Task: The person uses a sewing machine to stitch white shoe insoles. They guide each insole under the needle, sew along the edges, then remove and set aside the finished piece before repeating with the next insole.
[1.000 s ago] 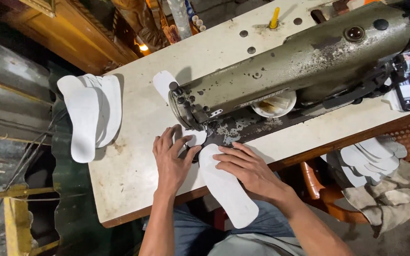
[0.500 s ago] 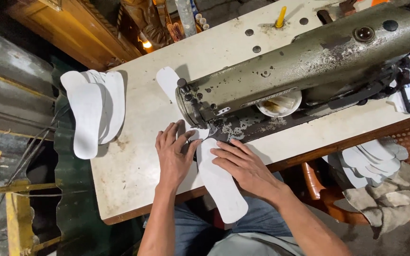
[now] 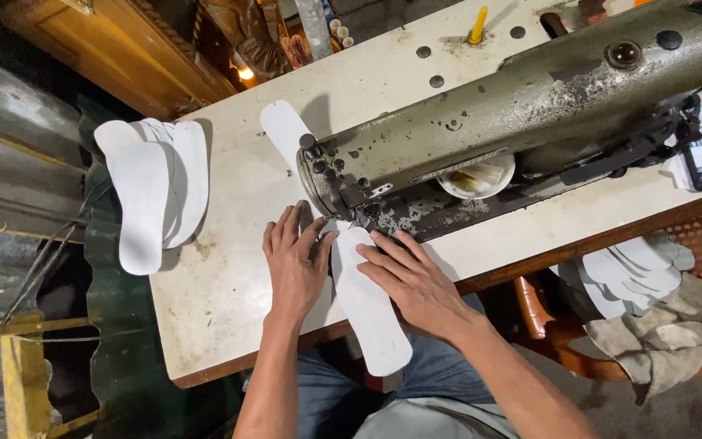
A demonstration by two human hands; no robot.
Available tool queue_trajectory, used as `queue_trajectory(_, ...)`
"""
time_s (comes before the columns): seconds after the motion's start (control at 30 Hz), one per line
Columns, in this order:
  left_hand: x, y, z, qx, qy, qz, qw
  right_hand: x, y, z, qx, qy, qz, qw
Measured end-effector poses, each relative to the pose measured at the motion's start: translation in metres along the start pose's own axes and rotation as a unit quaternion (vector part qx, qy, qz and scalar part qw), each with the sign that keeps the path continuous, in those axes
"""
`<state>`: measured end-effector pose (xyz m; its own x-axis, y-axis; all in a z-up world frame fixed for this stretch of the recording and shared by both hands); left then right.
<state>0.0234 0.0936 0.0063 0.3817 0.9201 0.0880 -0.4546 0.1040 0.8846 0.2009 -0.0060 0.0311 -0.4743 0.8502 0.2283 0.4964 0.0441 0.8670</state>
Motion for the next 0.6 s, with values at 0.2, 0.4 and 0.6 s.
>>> queue_trajectory(0.2,0.004,0.0,0.001,0.013,-0.003,0.01,1.0,-0.001,0.001,0.001,0.0,-0.007,-0.018,1.0)
queue_trajectory(0.4,0.009,-0.004,-0.003,0.047,-0.005,0.018,0.999,-0.001,-0.005,0.005,-0.005,-0.017,-0.046,0.999)
queue_trajectory(0.6,0.013,-0.007,-0.006,0.076,-0.014,0.017,0.997,0.0,-0.008,0.006,-0.025,-0.027,-0.071,0.997)
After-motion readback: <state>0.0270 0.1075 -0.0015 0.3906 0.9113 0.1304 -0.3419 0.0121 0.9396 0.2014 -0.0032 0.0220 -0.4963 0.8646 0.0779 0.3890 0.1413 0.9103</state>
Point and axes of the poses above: each hand's wrist, its own x-axis towards the middle knuckle, its own y-axis out of the back of the hand, z = x × y, the point moved 4 cm from there along x, towards the middle knuckle, and after that the axes turned 12 degrees about -z, right-handed, at the moved point
